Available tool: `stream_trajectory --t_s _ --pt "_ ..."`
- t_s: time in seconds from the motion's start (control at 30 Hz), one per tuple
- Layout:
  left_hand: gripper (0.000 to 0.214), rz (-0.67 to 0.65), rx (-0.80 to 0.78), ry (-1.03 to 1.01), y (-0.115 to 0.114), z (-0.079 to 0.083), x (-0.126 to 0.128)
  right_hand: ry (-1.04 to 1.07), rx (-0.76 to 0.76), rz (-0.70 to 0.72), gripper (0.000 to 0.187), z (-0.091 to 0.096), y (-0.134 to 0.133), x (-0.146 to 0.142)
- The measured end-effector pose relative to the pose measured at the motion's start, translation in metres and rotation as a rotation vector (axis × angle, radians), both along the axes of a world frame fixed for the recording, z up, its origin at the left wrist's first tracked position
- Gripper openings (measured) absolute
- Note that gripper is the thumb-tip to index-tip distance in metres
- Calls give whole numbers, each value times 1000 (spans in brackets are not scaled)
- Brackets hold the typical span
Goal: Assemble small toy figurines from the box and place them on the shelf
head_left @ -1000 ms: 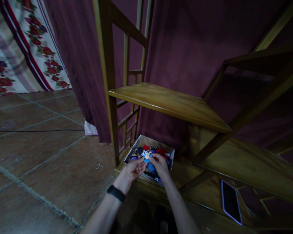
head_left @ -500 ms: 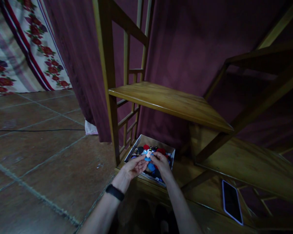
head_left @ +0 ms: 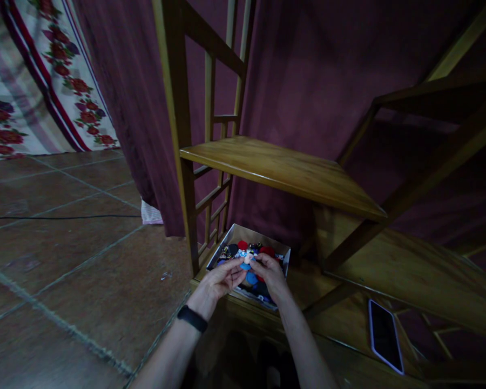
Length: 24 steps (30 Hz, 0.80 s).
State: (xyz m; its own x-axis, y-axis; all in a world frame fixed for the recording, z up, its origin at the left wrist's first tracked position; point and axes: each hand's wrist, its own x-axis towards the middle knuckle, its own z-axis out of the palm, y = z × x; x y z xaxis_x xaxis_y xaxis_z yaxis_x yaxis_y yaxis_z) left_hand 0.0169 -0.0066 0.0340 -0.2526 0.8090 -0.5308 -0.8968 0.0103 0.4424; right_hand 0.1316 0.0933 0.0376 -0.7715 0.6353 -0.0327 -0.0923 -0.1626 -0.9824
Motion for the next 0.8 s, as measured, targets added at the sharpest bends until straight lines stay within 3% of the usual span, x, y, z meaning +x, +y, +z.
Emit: stream_trajectory --t_s 0.5,0.8 --pt "11 13 -16 35 3 -6 3 -46 136 -71 28 -9 -3 2" --pt "18 187 53 310 2 -3 20 17 172 -28 40 -3 -17 6"
